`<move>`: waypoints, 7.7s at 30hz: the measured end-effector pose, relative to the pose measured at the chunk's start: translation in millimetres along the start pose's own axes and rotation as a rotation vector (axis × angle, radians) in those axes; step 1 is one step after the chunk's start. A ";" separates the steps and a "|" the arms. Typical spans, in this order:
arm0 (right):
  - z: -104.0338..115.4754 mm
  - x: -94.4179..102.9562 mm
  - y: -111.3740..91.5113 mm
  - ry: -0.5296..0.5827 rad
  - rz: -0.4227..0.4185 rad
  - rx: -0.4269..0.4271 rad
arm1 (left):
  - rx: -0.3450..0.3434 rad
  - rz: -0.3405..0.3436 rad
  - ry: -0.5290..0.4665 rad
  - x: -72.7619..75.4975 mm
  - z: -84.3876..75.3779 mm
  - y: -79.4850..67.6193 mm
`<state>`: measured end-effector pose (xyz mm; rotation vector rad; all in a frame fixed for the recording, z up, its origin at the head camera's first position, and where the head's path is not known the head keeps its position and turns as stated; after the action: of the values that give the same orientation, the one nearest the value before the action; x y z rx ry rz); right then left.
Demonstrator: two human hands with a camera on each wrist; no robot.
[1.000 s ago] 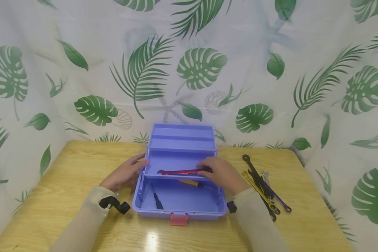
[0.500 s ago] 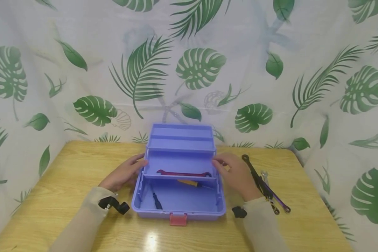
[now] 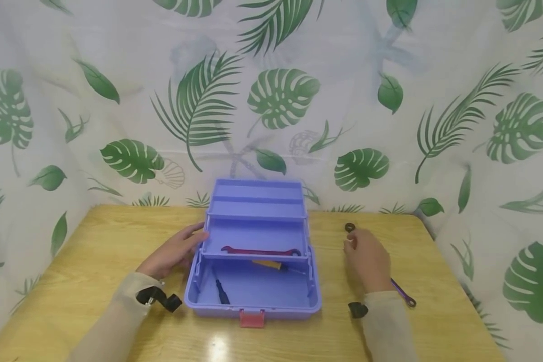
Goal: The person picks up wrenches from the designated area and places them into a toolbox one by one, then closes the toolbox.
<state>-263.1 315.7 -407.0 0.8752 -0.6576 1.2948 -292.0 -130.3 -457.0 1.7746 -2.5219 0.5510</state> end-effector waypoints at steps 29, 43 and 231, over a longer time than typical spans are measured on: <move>-36.0 18.6 -1.6 -0.154 0.376 -0.201 | -0.014 0.005 -0.008 -0.3 0.3 -1.6; -37.8 -5.9 -0.9 -0.207 0.366 -0.181 | 0.003 -0.004 -0.006 0.5 0.7 -1.5; 81.1 -25.9 -9.5 0.137 -0.324 0.755 | -0.023 0.017 0.024 -0.7 -2.6 -4.9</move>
<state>-253.6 233.0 -387.1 1.4167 0.1142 1.2935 -287.7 -130.3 -453.3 1.7300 -2.5190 0.5384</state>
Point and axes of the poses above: each hand's wrist, its own y-axis towards the middle knuckle, its own x-axis out of the back of the hand, z = x × y, the point moved 4 cm from there along y, towards the middle knuckle, and after that the axes turned 9 degrees about y, right-handed, at the moved point
